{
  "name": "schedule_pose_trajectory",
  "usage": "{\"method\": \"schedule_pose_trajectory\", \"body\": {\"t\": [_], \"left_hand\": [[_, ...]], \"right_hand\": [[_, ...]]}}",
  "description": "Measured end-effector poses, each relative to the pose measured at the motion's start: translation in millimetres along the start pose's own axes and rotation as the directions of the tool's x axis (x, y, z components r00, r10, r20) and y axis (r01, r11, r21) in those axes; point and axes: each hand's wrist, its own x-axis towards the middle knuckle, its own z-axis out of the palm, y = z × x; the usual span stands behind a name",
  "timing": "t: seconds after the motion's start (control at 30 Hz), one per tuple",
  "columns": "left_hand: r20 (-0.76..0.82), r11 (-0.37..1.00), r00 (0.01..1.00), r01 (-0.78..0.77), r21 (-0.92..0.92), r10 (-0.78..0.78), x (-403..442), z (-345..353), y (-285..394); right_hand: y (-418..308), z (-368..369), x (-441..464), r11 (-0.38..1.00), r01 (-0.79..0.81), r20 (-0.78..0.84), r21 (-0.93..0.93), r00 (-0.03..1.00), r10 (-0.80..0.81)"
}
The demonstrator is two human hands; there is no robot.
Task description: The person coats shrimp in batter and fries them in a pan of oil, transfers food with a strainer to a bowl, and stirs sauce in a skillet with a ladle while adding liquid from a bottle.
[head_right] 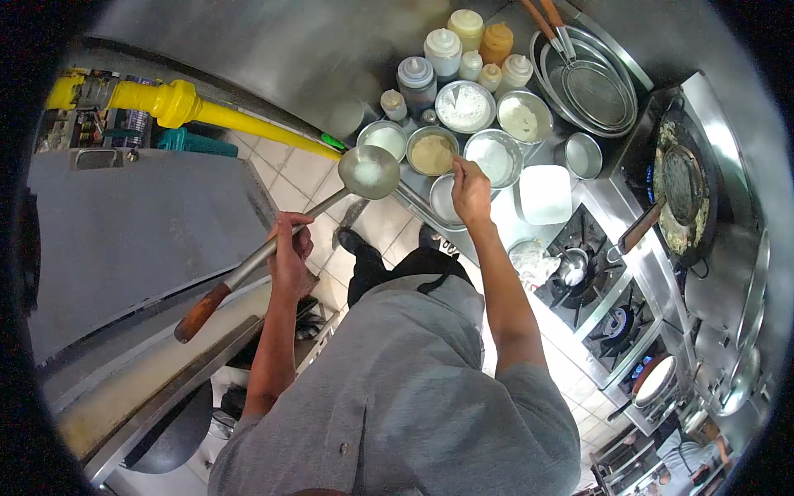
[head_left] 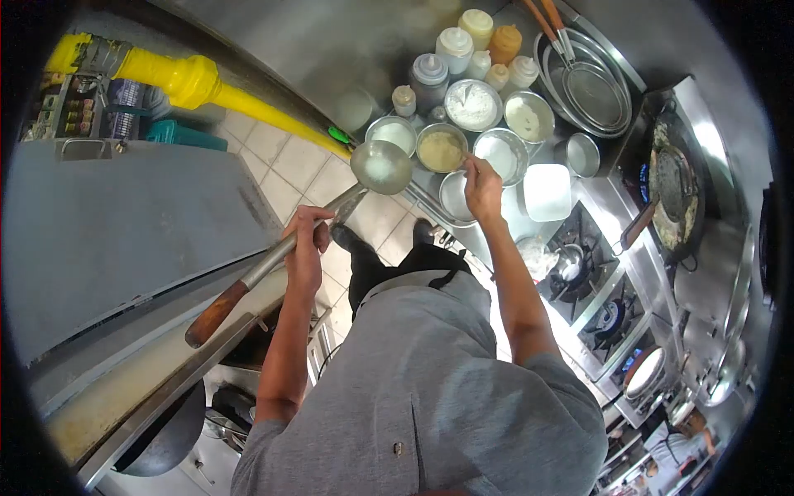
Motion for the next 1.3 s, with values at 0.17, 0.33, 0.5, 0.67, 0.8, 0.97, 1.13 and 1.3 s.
{"method": "schedule_pose_trajectory", "body": {"t": [0.17, 0.33, 0.5, 0.67, 0.8, 0.97, 1.13, 1.3], "left_hand": [[-0.014, 1.0, 1.0, 0.013, 0.012, -0.013, -4, -3, 3], [-0.016, 1.0, 1.0, -0.013, 0.022, 0.013, -7, -7, -1], [0.016, 0.999, 0.999, -0.033, 0.019, 0.033, -8, -6, 0], [0.059, 0.995, 0.996, -0.068, 0.075, 0.064, -3, 8, -3], [0.128, 0.996, 0.99, -0.073, 0.057, 0.065, 2, 23, -3], [0.144, 0.994, 0.988, -0.062, 0.089, 0.049, -1, 24, -3], [0.097, 0.994, 0.994, -0.051, 0.091, 0.042, -10, 9, -5], [0.079, 0.995, 0.996, -0.042, 0.094, 0.035, -19, -2, -7]], "right_hand": [[6, 13, -13, 0.927, -0.324, 0.153, 0.188, 0.942, 0.298], [23, 33, -22, 0.77, -0.476, 0.165, 0.424, 0.877, 0.451], [20, 5, -15, 0.621, -0.466, 0.154, 0.631, 0.859, 0.488], [-33, -37, -7, 0.63, -0.45, 0.159, 0.633, 0.872, 0.463], [-73, -45, -10, 0.786, -0.395, 0.28, 0.475, 0.915, 0.291], [-11, -7, -1, 0.959, -0.227, 0.018, 0.172, 0.974, 0.227], [23, 28, -5, 0.949, -0.285, 0.085, 0.136, 0.957, 0.276], [7, 30, -8, 0.817, -0.492, 0.187, 0.3, 0.87, 0.456]]}}
